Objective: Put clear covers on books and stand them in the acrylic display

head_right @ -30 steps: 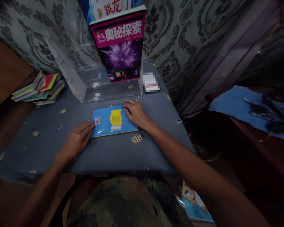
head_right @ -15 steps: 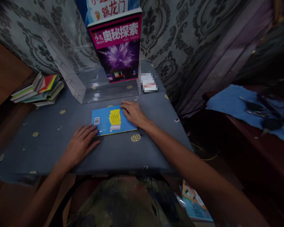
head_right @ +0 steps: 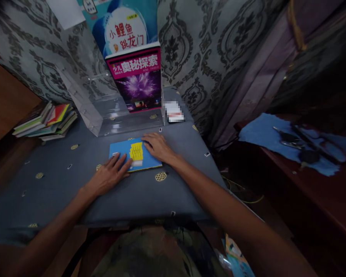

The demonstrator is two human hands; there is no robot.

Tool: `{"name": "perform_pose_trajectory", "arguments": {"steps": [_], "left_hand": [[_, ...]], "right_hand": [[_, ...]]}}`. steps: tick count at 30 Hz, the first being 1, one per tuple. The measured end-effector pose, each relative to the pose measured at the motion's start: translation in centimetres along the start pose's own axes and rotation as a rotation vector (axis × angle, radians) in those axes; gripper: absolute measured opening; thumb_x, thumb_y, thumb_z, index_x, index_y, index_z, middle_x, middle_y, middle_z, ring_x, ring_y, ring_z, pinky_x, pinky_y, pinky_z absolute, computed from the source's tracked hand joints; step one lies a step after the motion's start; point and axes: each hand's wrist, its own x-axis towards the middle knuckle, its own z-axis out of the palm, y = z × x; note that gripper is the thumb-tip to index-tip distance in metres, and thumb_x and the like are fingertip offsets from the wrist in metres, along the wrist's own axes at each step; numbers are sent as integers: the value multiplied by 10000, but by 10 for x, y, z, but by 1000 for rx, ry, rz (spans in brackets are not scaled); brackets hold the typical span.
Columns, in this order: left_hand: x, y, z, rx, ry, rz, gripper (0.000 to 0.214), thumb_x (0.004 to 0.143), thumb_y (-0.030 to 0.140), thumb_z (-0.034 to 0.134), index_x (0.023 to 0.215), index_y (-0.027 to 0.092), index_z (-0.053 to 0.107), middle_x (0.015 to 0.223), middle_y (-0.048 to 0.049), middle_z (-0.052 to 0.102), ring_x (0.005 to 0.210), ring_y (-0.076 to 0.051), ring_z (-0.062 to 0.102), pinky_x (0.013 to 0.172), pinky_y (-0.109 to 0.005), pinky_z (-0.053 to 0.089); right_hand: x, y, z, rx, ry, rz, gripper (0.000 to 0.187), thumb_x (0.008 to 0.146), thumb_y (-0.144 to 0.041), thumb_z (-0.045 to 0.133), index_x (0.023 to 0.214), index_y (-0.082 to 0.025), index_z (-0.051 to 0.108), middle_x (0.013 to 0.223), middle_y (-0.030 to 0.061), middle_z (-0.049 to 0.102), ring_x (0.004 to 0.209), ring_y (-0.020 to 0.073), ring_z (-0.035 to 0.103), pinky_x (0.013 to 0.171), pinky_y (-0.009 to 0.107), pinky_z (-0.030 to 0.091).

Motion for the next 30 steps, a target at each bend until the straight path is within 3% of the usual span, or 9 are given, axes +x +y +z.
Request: {"name": "perform_pose_trajectory", "arguments": {"steps": [4, 8, 10, 13, 16, 19, 22, 26, 30], "left_hand": [[-3, -8, -2, 55, 103, 79, 420, 1010, 183, 480, 1428, 193, 521, 1341, -163, 655, 1280, -323, 598, 1030, -440, 519], [1, -26, -15, 59, 230, 93, 361, 1028, 157, 404, 1354, 158, 559, 1192, -148, 721, 1142, -269, 680, 867, -336, 570], [4, -36, -23, 25, 287, 26, 326, 1053, 192, 356, 1280, 160, 587, 1032, -119, 748, 935, -213, 730, 732, -272, 554], [12, -48, -34, -99, 360, -115, 310, 1069, 249, 325, 1154, 172, 613, 820, -53, 715, 647, -151, 675, 567, -225, 462], [22, -57, -47, -301, 423, -265, 298, 1063, 307, 339, 1076, 184, 610, 756, -15, 675, 597, -138, 628, 562, -221, 429], [34, -59, -59, -509, 472, -417, 306, 1046, 357, 353, 1001, 194, 608, 687, 21, 612, 579, -136, 571, 585, -229, 424], [47, -54, -61, -695, 512, -522, 338, 1022, 416, 367, 907, 200, 599, 654, 33, 558, 573, -135, 517, 567, -236, 399], [63, -42, -48, -903, 566, -614, 391, 999, 499, 383, 833, 203, 576, 641, 34, 517, 579, -138, 480, 548, -246, 372], [70, -42, -32, -1116, 553, -570, 362, 967, 537, 468, 911, 200, 591, 717, 23, 572, 643, -147, 530, 589, -248, 421]], "right_hand": [[3, -4, -10, 119, -10, 55, 439, 1037, -411, 419, 1135, -157, 765, 1256, 138, 723, 1220, 285, 626, 1115, 479, 407], [5, -3, -19, 420, 33, 203, 637, 1002, -653, 364, 954, -206, 815, 1074, 99, 783, 1079, 271, 689, 1050, 436, 453], [5, -2, -20, 567, 74, 281, 716, 935, -770, 380, 886, -203, 815, 967, 85, 791, 1003, 263, 702, 1004, 418, 478], [7, 0, -22, 825, 152, 374, 764, 824, -869, 450, 823, -188, 795, 832, 64, 772, 890, 237, 702, 865, 359, 525], [9, -1, -25, 1134, 215, 407, 713, 724, -870, 594, 867, -195, 772, 859, 50, 766, 839, 200, 694, 715, 286, 533], [9, -5, -27, 1308, 252, 367, 604, 658, -760, 768, 947, -230, 750, 921, 29, 774, 845, 181, 703, 703, 269, 545], [7, -15, -25, 1297, 222, 347, 509, 596, -604, 895, 916, -234, 752, 927, 21, 788, 850, 194, 724, 776, 315, 574], [5, -30, -23, 1120, 113, 268, 474, 618, -518, 906, 949, -205, 775, 1001, 60, 799, 962, 256, 742, 973, 461, 559], [7, -34, -29, 979, 132, 201, 470, 680, -563, 843, 954, -187, 775, 1009, 82, 801, 945, 293, 750, 969, 540, 564]]}}
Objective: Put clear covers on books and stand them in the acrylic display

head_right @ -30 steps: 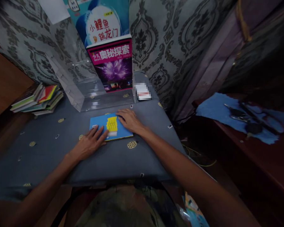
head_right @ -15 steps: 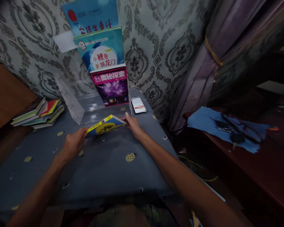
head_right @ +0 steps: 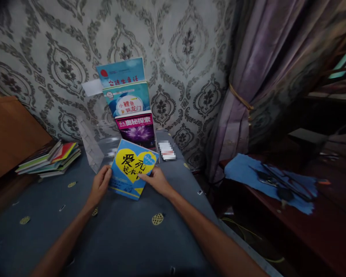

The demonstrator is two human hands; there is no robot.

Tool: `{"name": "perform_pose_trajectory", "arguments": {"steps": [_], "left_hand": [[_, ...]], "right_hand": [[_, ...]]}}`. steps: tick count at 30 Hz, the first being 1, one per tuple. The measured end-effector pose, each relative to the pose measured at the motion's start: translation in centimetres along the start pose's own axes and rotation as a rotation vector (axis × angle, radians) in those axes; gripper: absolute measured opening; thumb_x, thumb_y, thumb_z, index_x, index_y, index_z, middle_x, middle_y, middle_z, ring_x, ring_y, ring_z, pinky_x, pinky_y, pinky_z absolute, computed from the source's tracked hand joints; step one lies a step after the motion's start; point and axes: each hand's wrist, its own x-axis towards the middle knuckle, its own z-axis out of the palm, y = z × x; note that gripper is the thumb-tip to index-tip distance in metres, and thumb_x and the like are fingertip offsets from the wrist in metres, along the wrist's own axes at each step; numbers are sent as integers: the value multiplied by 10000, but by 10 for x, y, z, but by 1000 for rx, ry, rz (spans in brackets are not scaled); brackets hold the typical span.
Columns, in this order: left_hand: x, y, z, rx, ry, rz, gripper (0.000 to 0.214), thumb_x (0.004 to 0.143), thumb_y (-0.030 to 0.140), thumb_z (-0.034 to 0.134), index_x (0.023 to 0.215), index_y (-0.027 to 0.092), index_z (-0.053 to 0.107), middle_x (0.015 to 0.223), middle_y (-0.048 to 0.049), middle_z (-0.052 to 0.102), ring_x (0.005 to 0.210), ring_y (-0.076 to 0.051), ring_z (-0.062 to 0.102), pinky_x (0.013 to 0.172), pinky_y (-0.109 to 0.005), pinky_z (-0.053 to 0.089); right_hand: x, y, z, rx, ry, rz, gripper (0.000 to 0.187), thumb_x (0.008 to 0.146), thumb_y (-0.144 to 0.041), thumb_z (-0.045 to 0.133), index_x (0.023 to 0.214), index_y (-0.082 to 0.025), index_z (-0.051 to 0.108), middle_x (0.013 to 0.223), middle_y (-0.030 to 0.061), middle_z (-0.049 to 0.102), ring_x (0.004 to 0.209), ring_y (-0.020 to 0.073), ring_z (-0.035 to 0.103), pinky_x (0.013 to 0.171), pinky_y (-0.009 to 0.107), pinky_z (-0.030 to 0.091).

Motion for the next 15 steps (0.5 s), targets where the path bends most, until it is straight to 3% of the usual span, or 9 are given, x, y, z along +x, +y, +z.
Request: {"name": "perform_pose_trajectory", "arguments": {"steps": [3, 6, 11, 15], "left_hand": [[3, -10, 0, -180, -109, -31, 365, 873, 510, 658, 1059, 202, 593, 938, -21, 682, 853, -192, 649, 735, -277, 519], [4, -20, 5, -259, -110, -59, 438, 806, 459, 758, 1122, 206, 590, 1104, -56, 697, 1034, -243, 666, 883, -338, 547], [-6, -34, 32, -265, 83, -73, 492, 816, 480, 740, 1188, 212, 561, 1198, -76, 690, 1127, -263, 656, 976, -389, 534], [-17, -45, 46, -226, 189, -67, 491, 868, 539, 669, 1203, 218, 509, 1140, -73, 699, 1065, -244, 681, 930, -381, 551]], "right_hand": [[1, -4, -3, -120, 12, -66, 446, 738, -570, 792, 963, -185, 769, 988, 79, 800, 913, 295, 751, 915, 523, 595], [-2, -3, -6, -330, 74, -200, 365, 844, -498, 718, 1038, -190, 745, 1012, 76, 788, 922, 280, 739, 869, 477, 610], [-12, 3, -2, -870, 185, -491, 130, 954, -302, 612, 975, -198, 688, 934, 87, 726, 854, 239, 685, 786, 385, 595], [-20, 0, 12, -1050, 156, -604, 141, 1012, -244, 522, 1072, -184, 635, 911, 93, 690, 894, 249, 656, 773, 377, 579]]}}
